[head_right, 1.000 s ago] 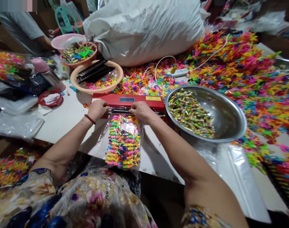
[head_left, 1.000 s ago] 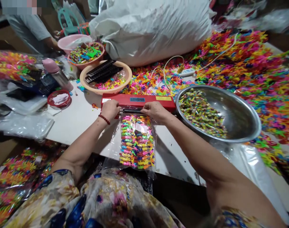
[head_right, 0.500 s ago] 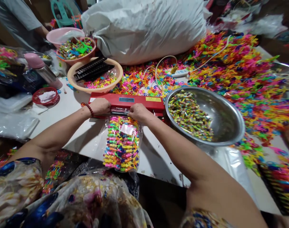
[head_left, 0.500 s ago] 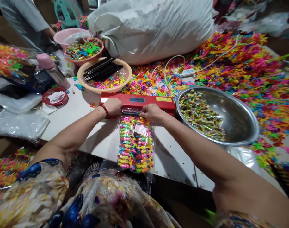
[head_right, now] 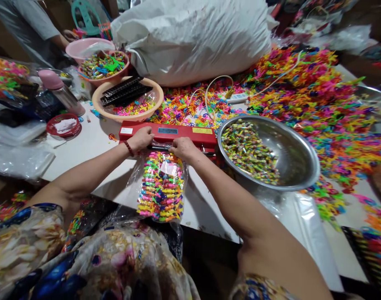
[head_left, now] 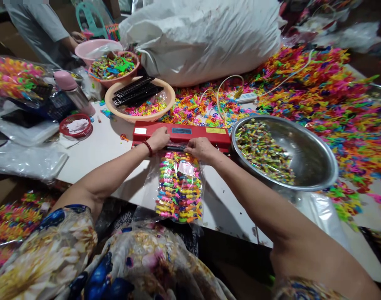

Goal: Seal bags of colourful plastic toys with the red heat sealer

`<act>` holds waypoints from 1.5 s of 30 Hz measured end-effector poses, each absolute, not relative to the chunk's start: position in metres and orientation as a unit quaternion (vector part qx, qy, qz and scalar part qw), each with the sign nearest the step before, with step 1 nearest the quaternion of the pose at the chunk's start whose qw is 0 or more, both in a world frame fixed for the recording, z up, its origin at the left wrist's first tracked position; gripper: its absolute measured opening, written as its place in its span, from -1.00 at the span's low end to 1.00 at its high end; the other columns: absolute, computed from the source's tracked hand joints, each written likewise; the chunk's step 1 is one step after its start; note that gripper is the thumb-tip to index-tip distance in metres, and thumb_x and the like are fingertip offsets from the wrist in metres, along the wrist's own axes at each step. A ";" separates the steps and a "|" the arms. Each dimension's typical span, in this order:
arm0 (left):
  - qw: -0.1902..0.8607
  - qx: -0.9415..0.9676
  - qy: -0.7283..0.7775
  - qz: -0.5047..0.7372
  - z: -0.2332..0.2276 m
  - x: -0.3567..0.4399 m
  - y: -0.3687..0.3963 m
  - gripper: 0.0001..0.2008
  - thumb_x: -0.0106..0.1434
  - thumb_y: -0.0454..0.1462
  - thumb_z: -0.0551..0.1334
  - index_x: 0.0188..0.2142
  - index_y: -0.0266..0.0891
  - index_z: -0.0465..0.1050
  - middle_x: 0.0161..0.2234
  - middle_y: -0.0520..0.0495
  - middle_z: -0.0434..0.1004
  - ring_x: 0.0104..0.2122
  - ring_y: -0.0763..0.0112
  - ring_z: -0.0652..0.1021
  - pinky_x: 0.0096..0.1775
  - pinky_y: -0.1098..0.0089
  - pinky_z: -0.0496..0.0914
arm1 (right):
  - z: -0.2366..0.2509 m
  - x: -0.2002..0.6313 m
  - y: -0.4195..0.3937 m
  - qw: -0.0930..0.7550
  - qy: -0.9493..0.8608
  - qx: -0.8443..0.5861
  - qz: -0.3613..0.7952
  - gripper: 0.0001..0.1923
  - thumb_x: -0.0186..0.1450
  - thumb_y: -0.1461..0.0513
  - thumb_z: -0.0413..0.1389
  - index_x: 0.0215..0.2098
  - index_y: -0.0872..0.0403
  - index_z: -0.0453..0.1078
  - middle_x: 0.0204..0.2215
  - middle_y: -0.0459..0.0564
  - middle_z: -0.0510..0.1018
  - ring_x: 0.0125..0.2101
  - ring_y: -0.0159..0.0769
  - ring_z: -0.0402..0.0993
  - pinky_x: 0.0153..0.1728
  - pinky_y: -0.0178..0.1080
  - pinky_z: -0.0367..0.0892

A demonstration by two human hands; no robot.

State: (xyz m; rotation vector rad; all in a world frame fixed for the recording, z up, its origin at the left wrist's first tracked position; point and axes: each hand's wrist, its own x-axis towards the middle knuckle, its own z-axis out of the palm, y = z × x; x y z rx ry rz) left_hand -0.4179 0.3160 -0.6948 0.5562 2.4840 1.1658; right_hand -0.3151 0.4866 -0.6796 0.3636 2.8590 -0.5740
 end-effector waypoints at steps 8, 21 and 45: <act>0.185 0.431 0.869 0.160 -0.679 -0.424 0.310 -0.77 0.29 -0.26 0.24 -0.10 -0.34 0.46 -0.26 -0.31 0.56 -0.20 0.04 0.57 -0.17 0.30 0.36 | -0.675 -0.323 0.485 0.134 0.967 0.128 -0.177 -0.85 0.16 0.21 0.34 -0.52 0.08 0.55 -0.60 -0.08 0.51 -0.50 -0.32 0.39 -0.49 -0.30 0.10; 0.170 0.449 0.874 0.068 -0.678 -0.420 0.326 -0.62 0.38 -0.19 0.10 -0.07 -0.43 0.57 -0.10 -0.41 0.58 -0.05 0.10 0.57 -0.04 0.33 0.39 | -0.656 -0.323 0.477 0.193 0.966 0.123 -0.119 -0.82 0.28 0.17 0.26 -0.27 0.14 0.62 -0.39 0.00 0.63 -0.34 -0.29 0.51 -0.44 -0.35 0.18; 0.172 0.551 0.817 -0.004 -0.669 -0.432 0.329 -0.58 0.39 -0.18 0.03 -0.04 -0.35 0.60 -0.14 -0.36 0.62 -0.15 0.11 0.59 -0.18 0.34 0.35 | -0.652 -0.324 0.470 0.202 0.966 0.129 -0.096 -0.82 0.28 0.17 0.27 -0.26 0.14 0.63 -0.36 0.02 0.64 -0.33 -0.28 0.51 -0.44 -0.33 0.17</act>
